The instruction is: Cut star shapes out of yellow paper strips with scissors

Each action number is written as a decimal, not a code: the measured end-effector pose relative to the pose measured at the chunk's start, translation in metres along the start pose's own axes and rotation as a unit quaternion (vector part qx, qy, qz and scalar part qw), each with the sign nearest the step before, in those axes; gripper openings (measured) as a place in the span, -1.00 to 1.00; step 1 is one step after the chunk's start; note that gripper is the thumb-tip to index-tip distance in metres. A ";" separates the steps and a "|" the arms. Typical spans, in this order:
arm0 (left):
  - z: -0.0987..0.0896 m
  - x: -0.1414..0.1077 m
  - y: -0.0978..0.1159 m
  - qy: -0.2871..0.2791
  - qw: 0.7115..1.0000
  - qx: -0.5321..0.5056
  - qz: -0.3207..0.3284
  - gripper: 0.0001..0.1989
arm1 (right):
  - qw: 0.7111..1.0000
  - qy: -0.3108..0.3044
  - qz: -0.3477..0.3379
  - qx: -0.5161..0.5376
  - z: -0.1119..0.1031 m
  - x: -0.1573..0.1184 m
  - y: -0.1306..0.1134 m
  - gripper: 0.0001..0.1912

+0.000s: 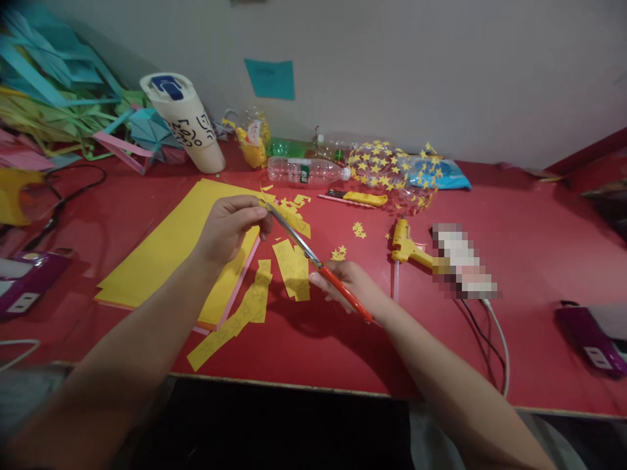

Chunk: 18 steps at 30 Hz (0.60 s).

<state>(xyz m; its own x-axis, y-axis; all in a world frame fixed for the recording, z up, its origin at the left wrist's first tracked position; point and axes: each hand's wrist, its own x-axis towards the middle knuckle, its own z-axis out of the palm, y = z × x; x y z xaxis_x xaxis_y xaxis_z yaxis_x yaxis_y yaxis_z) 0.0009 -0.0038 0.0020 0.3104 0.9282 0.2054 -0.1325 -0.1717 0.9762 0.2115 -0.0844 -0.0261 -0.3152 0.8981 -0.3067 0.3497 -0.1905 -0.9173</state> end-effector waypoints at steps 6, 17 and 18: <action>-0.002 0.000 0.000 -0.004 1.000 0.014 -0.004 -0.83 | 1.000 0.006 0.010 -0.007 -0.001 0.000 0.000 -0.51; -0.006 0.000 0.002 -0.011 1.000 0.018 -0.018 -0.84 | 1.000 -0.011 0.007 -0.011 -0.004 0.000 0.001 -0.53; -0.006 0.000 0.002 -0.012 1.000 0.017 -0.018 -0.84 | 1.000 -0.010 0.008 -0.010 -0.004 0.000 0.001 -0.52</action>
<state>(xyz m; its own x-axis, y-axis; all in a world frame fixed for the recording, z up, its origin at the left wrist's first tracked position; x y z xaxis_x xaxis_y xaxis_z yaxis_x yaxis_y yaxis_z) -0.0049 -0.0018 0.0033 0.3373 0.9258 0.1709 -0.0879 -0.1498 0.9848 0.2153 -0.0825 -0.0257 -0.3260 0.8869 -0.3273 0.3733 -0.1972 -0.9065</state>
